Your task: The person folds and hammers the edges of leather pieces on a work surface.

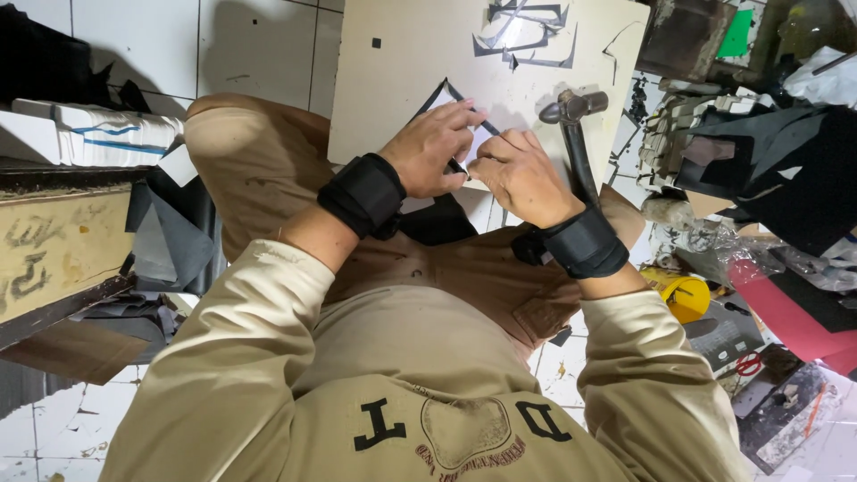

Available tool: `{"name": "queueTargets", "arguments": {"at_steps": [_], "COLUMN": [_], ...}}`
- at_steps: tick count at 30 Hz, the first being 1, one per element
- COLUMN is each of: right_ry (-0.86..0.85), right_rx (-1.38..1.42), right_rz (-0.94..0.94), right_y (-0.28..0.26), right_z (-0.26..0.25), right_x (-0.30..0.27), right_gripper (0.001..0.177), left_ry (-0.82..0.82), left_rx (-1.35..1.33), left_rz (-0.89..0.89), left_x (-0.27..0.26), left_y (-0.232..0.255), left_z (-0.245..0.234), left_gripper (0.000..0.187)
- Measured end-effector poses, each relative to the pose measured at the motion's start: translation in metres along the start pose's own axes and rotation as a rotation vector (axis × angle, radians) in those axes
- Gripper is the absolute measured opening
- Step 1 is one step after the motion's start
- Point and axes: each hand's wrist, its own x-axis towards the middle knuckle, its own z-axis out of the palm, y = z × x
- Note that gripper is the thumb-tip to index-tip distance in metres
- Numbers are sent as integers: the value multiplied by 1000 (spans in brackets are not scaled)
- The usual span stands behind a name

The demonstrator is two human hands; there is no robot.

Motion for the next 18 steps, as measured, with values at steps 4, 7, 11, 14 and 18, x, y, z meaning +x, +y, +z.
{"name": "queueTargets", "arguments": {"at_steps": [4,7,11,14,18], "right_ry": [-24,-72,-119,-94,10], "right_rx": [9,19,-17,-37,-97], "right_rz": [13,50,163,252,364], "right_y": [0,0,-3,-3,-6], "right_z": [-3,-3,-5,-6,-12], "right_x": [4,9,18,23,20], "right_gripper": [7,5,9,22,41], "left_ry": [6,1,40,32,47], "left_rx": [1,25,30,36,17], "left_rz": [14,5,18,-11,-47], "left_x": [1,1,2,3,1], "left_y": [-3,-3,-5,-2,2], "left_z": [2,4,9,8,10], "left_gripper": [29,29,28,27,25]}}
